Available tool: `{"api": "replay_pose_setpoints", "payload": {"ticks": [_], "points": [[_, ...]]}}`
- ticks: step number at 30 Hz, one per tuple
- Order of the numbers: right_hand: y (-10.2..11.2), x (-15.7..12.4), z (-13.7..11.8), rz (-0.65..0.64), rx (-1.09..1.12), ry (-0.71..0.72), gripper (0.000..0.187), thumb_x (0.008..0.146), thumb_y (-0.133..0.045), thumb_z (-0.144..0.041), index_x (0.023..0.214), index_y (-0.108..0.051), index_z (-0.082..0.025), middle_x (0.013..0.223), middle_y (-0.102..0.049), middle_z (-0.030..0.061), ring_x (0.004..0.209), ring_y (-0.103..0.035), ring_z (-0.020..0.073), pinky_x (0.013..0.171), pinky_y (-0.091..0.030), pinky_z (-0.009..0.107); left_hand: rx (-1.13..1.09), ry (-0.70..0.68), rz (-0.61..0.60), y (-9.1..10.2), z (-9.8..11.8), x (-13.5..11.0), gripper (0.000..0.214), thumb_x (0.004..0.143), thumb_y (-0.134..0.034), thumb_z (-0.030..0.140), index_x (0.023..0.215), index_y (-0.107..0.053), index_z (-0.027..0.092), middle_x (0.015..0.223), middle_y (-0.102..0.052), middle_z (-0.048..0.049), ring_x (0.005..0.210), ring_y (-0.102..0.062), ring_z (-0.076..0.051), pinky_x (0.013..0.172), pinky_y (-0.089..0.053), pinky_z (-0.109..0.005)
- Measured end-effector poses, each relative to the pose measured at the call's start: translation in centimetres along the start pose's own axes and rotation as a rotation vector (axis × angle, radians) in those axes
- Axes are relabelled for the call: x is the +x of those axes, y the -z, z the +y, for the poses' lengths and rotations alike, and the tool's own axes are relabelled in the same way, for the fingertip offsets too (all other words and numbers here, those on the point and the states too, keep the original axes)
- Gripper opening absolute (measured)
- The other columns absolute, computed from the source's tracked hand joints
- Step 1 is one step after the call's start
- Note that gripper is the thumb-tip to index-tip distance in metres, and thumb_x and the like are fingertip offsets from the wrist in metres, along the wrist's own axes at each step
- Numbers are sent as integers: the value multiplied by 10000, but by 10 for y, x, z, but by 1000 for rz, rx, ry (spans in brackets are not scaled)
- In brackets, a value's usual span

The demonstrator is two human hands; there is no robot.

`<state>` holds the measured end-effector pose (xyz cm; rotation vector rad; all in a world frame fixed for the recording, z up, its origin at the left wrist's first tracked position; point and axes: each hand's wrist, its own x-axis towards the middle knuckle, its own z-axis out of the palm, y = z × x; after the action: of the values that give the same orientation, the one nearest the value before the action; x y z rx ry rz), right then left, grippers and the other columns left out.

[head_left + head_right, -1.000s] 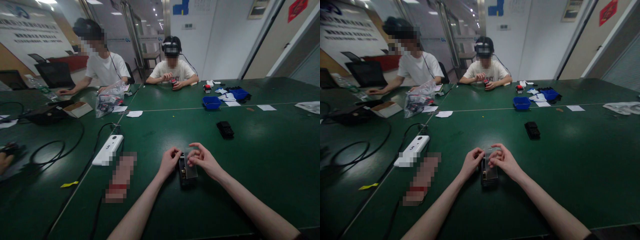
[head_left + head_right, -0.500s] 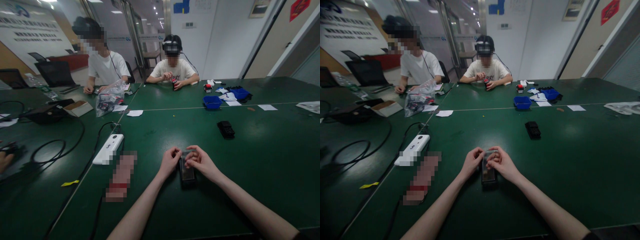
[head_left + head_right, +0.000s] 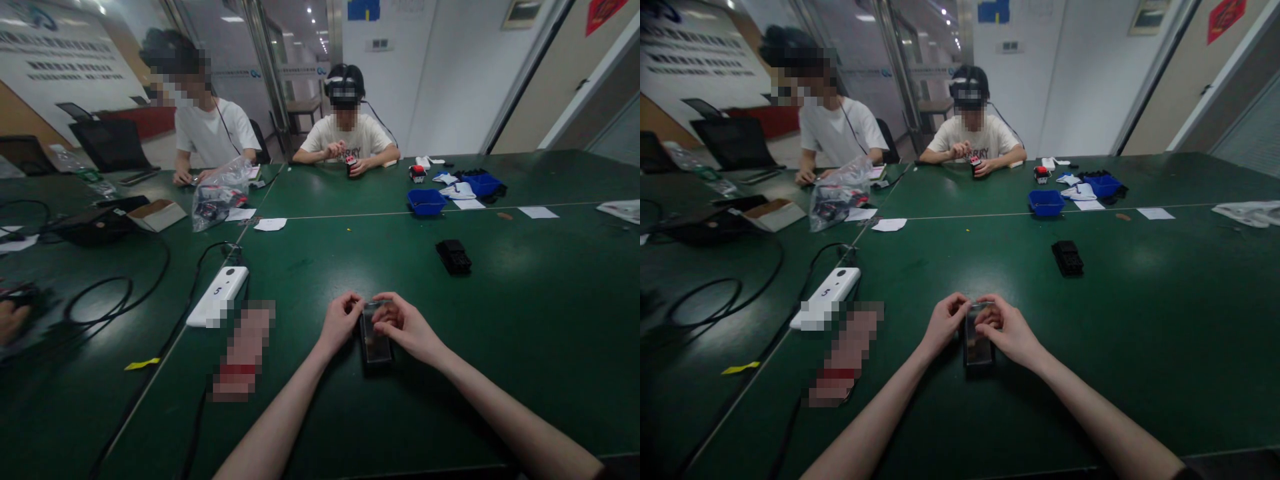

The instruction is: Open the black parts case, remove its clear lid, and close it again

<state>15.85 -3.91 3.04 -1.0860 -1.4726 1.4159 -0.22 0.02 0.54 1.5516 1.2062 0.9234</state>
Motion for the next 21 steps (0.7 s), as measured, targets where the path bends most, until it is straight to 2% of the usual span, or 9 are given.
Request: {"api": "replay_pose_setpoints", "payload": {"ticks": [4,8,12,17,21], "points": [[4,-1,-1,61,-286,92,362,740,-599,-181,1084,-494,-227,851,-617,10,780,-577,150,738,-453,323,0,-9,7,0,1,0,215,771,-526,333,688,-562,139,584,-516,24,531,-457,-95,510,-348,-200],[9,1,2,102,-444,138,331,725,-621,-200,1043,-535,-227,1040,-592,47,972,-534,190,847,-423,364,-3,-23,7,1,3,-1,209,775,-521,322,678,-555,140,597,-527,20,551,-471,-98,529,-362,-201],[10,3,7,80,-418,140,355,733,-609,-193,1077,-527,-220,1136,-563,56,1096,-492,195,946,-381,385,-49,-11,-2,0,2,-2,230,784,-503,345,673,-537,146,587,-510,26,523,-463,-94,481,-355,-189],[11,5,12,40,-361,82,369,739,-611,-196,1099,-527,-208,1119,-588,55,1040,-545,179,935,-410,371,-90,36,-23,0,1,-2,303,818,-438,418,713,-537,151,521,-448,50,409,-411,-84,394,-326,-194],[12,5,13,37,-358,73,375,733,-619,-195,1099,-538,-206,1128,-590,60,1032,-555,182,922,-428,369,-92,7,-27,1,1,-2,305,813,-452,420,698,-537,150,497,-437,55,410,-411,-81,423,-334,-198]]}}
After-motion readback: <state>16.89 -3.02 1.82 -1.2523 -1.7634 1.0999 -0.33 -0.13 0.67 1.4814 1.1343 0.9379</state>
